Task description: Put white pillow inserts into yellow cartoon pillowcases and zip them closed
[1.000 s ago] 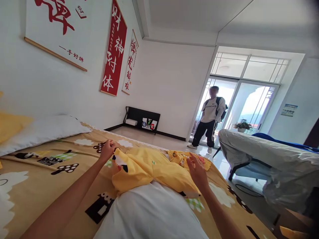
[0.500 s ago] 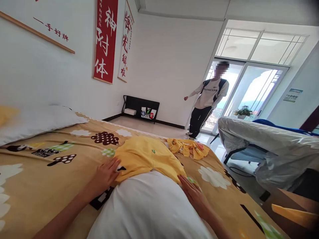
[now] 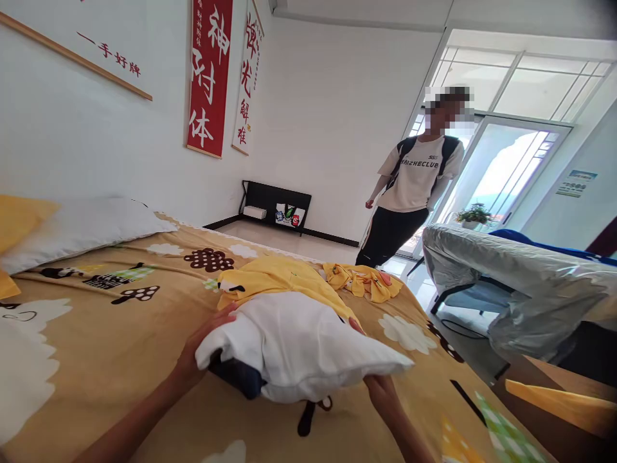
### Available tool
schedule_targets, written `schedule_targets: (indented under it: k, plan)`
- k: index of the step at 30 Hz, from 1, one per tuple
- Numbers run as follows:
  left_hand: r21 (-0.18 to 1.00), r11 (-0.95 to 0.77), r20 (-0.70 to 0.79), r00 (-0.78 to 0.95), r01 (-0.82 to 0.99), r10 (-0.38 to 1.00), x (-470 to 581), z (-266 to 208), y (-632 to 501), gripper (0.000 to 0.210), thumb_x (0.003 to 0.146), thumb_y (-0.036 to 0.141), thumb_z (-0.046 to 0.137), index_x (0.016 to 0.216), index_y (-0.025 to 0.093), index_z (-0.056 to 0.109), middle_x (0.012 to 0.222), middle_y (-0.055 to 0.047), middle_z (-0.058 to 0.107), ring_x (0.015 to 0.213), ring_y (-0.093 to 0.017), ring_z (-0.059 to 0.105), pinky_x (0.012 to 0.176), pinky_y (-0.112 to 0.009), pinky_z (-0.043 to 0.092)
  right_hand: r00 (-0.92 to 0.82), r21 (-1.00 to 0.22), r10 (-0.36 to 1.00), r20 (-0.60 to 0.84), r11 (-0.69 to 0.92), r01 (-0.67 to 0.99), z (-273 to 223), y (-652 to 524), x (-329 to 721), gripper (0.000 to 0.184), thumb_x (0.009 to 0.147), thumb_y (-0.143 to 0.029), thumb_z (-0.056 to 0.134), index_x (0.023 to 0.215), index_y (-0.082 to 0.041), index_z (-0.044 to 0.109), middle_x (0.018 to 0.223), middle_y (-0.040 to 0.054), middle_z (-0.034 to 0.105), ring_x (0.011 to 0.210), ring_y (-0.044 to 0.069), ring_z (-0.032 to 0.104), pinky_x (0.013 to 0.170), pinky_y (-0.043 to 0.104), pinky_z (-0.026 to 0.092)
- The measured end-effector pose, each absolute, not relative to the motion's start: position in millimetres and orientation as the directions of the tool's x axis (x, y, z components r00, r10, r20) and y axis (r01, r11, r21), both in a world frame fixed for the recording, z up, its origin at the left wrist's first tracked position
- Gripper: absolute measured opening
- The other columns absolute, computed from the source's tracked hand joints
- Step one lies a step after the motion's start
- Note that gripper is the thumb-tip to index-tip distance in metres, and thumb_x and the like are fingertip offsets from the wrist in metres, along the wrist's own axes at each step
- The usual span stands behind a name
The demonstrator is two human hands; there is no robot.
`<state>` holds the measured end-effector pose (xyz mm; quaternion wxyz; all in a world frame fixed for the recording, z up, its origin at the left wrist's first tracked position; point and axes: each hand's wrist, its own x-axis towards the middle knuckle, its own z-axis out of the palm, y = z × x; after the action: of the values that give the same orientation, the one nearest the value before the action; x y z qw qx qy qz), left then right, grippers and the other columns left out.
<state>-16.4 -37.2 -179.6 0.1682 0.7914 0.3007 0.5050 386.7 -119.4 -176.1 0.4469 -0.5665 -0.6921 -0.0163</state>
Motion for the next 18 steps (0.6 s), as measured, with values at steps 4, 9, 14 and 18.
schedule_targets:
  k: [4, 9, 14, 18]
  plan:
    - [0.734, -0.666, 0.670, 0.023, 0.135, 0.742, 14.5, -103.8, -6.6, 0.057, 0.087, 0.064, 0.042, 0.102, 0.016, 0.069, 0.113, -0.012, 0.069, 0.110, -0.028, 0.060, 0.101, -0.039, 0.046, 0.263, -0.785, 0.791, 0.553, 0.389, 0.481, -138.9, -93.1, 359.6, 0.070, 0.082, -0.071, 0.036, 0.121, -0.018, 0.062, 0.103, 0.0146, 0.070, 0.098, 0.032, 0.064, 0.080, 0.046, 0.054]
    - [0.752, -0.652, 0.642, 0.118, 0.098, 0.758, 59.6, -46.5, 22.4, 0.066, 0.076, 0.075, 0.042, 0.086, 0.014, 0.067, 0.091, -0.011, 0.071, 0.090, -0.027, 0.064, 0.089, -0.038, 0.049, 0.258, -0.805, 0.807, 0.532, 0.386, 0.451, -102.1, -59.5, 329.4, 0.059, 0.083, -0.068, 0.038, 0.095, -0.020, 0.070, 0.087, 0.0093, 0.071, 0.085, 0.027, 0.064, 0.074, 0.038, 0.054]
    - [0.663, -0.702, 0.442, 0.621, 0.260, 0.647, 90.7, -52.6, 31.4, 0.044, 0.086, 0.056, 0.045, 0.080, 0.017, 0.064, 0.087, -0.005, 0.071, 0.081, -0.021, 0.061, 0.080, -0.029, 0.047, -0.182, -0.727, 0.856, 0.484, 0.509, 0.460, -90.4, -36.4, 293.1, 0.038, 0.084, -0.050, 0.049, 0.076, -0.020, 0.071, 0.081, 0.0033, 0.071, 0.080, 0.023, 0.061, 0.080, 0.036, 0.051]
    - [0.703, -0.630, 0.318, 0.646, 0.330, 0.694, 98.7, -83.3, 41.3, 0.038, 0.087, 0.050, 0.046, 0.083, 0.017, 0.065, 0.089, -0.005, 0.071, 0.082, -0.021, 0.062, 0.078, -0.028, 0.045, -0.175, -0.748, 0.871, 0.460, 0.486, 0.453, -115.3, -26.0, 288.3, 0.030, 0.081, -0.046, 0.053, 0.080, -0.022, 0.071, 0.085, 0.0035, 0.072, 0.080, 0.022, 0.062, 0.081, 0.036, 0.050]
